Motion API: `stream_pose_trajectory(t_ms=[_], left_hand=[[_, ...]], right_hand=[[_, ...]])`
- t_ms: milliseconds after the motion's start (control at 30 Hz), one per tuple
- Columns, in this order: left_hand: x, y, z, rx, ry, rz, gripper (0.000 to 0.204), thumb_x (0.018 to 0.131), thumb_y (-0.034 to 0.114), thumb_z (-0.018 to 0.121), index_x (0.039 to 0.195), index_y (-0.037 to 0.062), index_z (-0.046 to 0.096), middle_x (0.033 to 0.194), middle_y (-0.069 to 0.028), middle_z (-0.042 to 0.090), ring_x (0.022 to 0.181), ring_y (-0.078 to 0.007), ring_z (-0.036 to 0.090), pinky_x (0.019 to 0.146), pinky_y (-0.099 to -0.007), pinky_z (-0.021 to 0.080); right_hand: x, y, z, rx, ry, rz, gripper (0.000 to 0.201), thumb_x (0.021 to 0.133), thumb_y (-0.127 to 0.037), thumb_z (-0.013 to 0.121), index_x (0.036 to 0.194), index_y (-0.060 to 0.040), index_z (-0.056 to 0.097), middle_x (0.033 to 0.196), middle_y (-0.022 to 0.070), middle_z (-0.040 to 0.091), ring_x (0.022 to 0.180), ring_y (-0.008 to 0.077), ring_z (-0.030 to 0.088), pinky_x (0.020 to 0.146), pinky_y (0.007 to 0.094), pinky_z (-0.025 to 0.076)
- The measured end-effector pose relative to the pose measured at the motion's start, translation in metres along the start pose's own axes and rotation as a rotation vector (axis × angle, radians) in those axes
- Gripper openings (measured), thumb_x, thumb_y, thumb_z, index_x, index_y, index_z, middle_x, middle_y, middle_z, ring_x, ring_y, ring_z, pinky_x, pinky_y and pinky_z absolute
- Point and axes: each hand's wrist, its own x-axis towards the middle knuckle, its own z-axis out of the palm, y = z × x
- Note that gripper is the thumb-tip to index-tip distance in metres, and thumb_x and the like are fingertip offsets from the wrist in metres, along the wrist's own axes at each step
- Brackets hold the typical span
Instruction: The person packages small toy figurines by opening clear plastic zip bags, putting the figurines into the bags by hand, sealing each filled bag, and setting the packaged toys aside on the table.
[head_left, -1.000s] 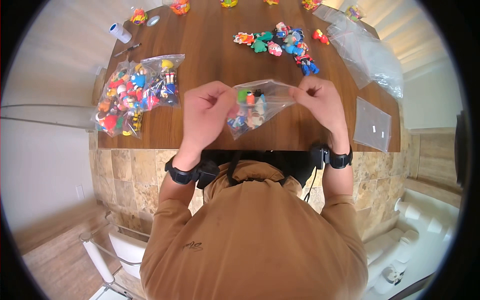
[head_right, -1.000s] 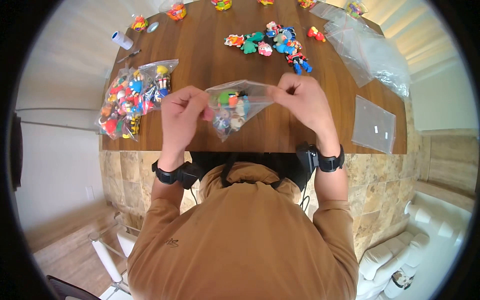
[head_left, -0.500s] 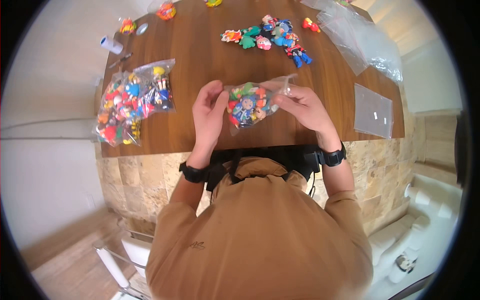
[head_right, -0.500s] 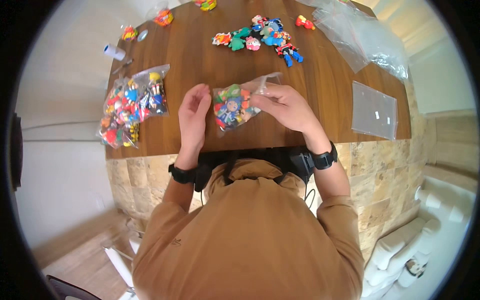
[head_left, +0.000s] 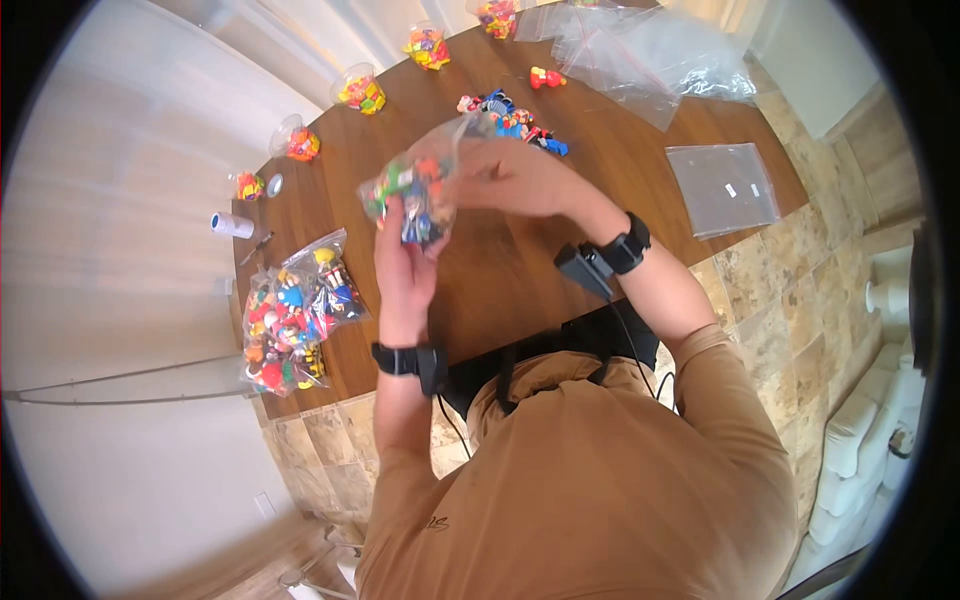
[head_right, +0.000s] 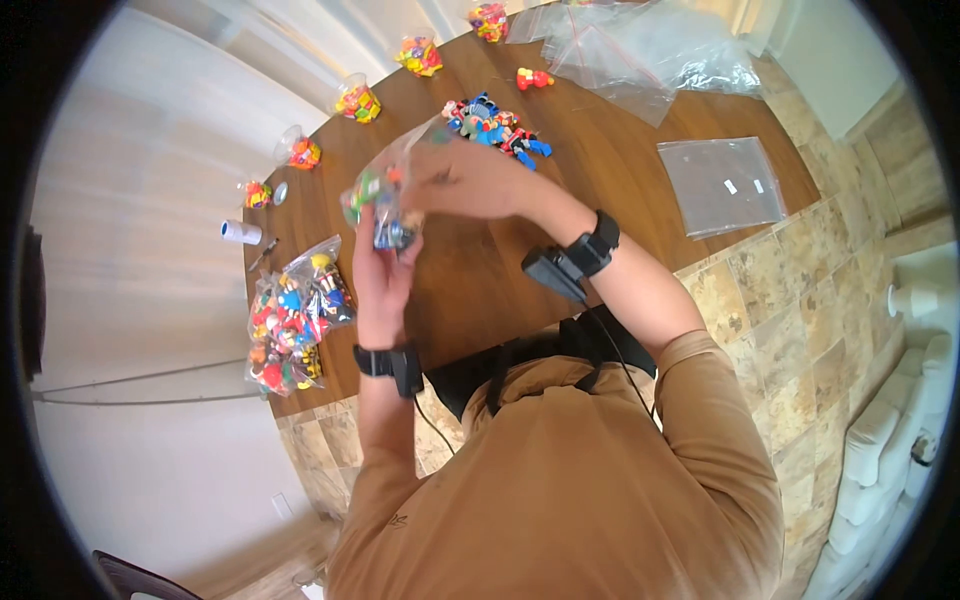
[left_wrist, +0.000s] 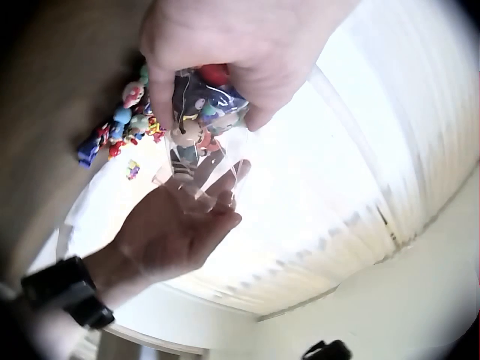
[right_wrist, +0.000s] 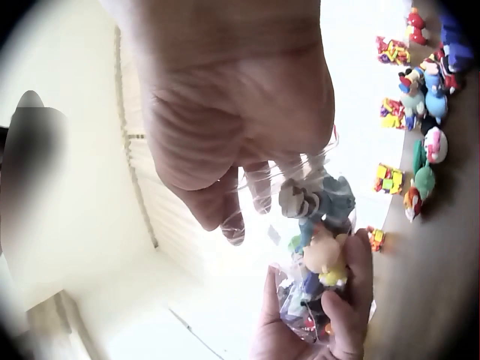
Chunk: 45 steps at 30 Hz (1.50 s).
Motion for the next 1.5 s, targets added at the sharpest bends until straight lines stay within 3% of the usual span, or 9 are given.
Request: stream_pose_trajectory(t_ms=[133, 200, 500, 933, 1033, 1167, 1300, 1367, 1500], left_hand=[[0.066, 0.023, 0.038, 0.634, -0.047, 0.289, 0.028, 0.096, 0.023, 0.064, 0.119, 0.0068, 0.062, 0.105, -0.0038, 0.069, 0.085, -0.0118, 0.066, 0.075, -0.0293, 0.053], [0.083, 0.033, 0.064, 0.765, -0.076, 0.339, 0.027, 0.093, 0.022, 0.067, 0.113, 0.0051, 0.065, 0.102, -0.003, 0.07, 0.085, -0.0105, 0.065, 0.075, -0.028, 0.052], [0.124, 0.051, 0.117, 1.431, -0.237, 0.513, 0.042, 0.086, 0.04, 0.072, 0.098, -0.0003, 0.072, 0.08, -0.0093, 0.072, 0.074, -0.0171, 0.066, 0.07, -0.0321, 0.052], [0.19, 0.018, 0.042, 1.361, -0.113, 0.395, 0.048, 0.097, 0.042, 0.051, 0.09, -0.0026, 0.068, 0.077, -0.0165, 0.068, 0.075, -0.026, 0.066, 0.072, -0.0344, 0.049], [0.184, 0.019, 0.038, 1.364, -0.09, 0.435, 0.041, 0.096, 0.035, 0.051, 0.087, -0.0013, 0.068, 0.076, -0.0173, 0.066, 0.073, -0.027, 0.066, 0.07, -0.0355, 0.048], [0.163, 0.036, 0.066, 1.537, -0.092, 0.456, 0.039, 0.097, 0.032, 0.051, 0.085, -0.0007, 0.068, 0.079, -0.0193, 0.066, 0.074, -0.0296, 0.065, 0.071, -0.0377, 0.048], [0.154, 0.051, 0.095, 1.618, -0.097, 0.772, 0.043, 0.099, 0.036, 0.048, 0.086, 0.0003, 0.069, 0.09, -0.0236, 0.065, 0.08, -0.0401, 0.063, 0.076, -0.0447, 0.048], [0.155, 0.053, 0.106, 1.887, -0.133, 1.017, 0.048, 0.101, 0.039, 0.046, 0.083, -0.0002, 0.068, 0.072, -0.0199, 0.065, 0.069, -0.0379, 0.063, 0.068, -0.0434, 0.049], [0.133, 0.066, 0.147, 1.964, -0.088, 0.795, 0.046, 0.101, 0.04, 0.043, 0.088, 0.0053, 0.071, 0.085, -0.0224, 0.068, 0.085, -0.0421, 0.064, 0.078, -0.0485, 0.05]], right_hand=[[0.007, 0.045, -0.015, 0.53, 0.292, -0.042, 0.024, 0.095, -0.022, 0.065, 0.102, -0.0004, 0.072, 0.104, 0.0025, 0.07, 0.096, 0.0103, 0.06, 0.084, 0.0274, 0.047], [0.005, 0.061, -0.016, 0.84, 0.519, 0.218, 0.021, 0.093, -0.018, 0.065, 0.104, -0.0013, 0.071, 0.109, 0.0045, 0.07, 0.095, 0.0095, 0.061, 0.082, 0.0264, 0.049], [-0.002, 0.098, -0.003, 0.885, 0.78, 0.271, 0.009, 0.092, -0.013, 0.064, 0.094, -0.0055, 0.068, 0.084, -0.0008, 0.066, 0.074, 0.0064, 0.055, 0.065, 0.0233, 0.039], [-0.008, 0.125, 0.008, 0.415, 0.723, 0.344, 0.021, 0.09, -0.017, 0.066, 0.099, 0.0015, 0.072, 0.096, 0.0063, 0.067, 0.091, 0.0091, 0.058, 0.082, 0.0256, 0.045], [-0.005, 0.133, 0.011, 0.236, 0.75, 0.279, 0.024, 0.087, -0.022, 0.066, 0.094, 0.0001, 0.071, 0.074, 0.0064, 0.066, 0.07, 0.013, 0.061, 0.066, 0.0308, 0.047], [-0.003, 0.133, 0.011, 0.276, 0.763, 0.303, 0.023, 0.087, -0.023, 0.065, 0.091, -0.0002, 0.07, 0.07, 0.0049, 0.064, 0.066, 0.0123, 0.059, 0.063, 0.031, 0.046], [0.002, 0.131, 0.011, 0.351, 0.766, 0.333, 0.023, 0.088, -0.023, 0.065, 0.086, -0.0004, 0.069, 0.067, 0.0039, 0.062, 0.063, 0.0118, 0.058, 0.061, 0.0314, 0.045], [0.004, 0.13, 0.012, 0.357, 0.775, 0.335, 0.023, 0.088, -0.023, 0.065, 0.086, -0.0005, 0.068, 0.067, 0.0038, 0.061, 0.063, 0.0113, 0.057, 0.061, 0.0314, 0.044], [0.004, 0.135, 0.006, 0.349, 0.79, 0.324, 0.024, 0.09, -0.024, 0.064, 0.084, -0.001, 0.068, 0.068, 0.0034, 0.06, 0.065, 0.0103, 0.054, 0.062, 0.0309, 0.043]])
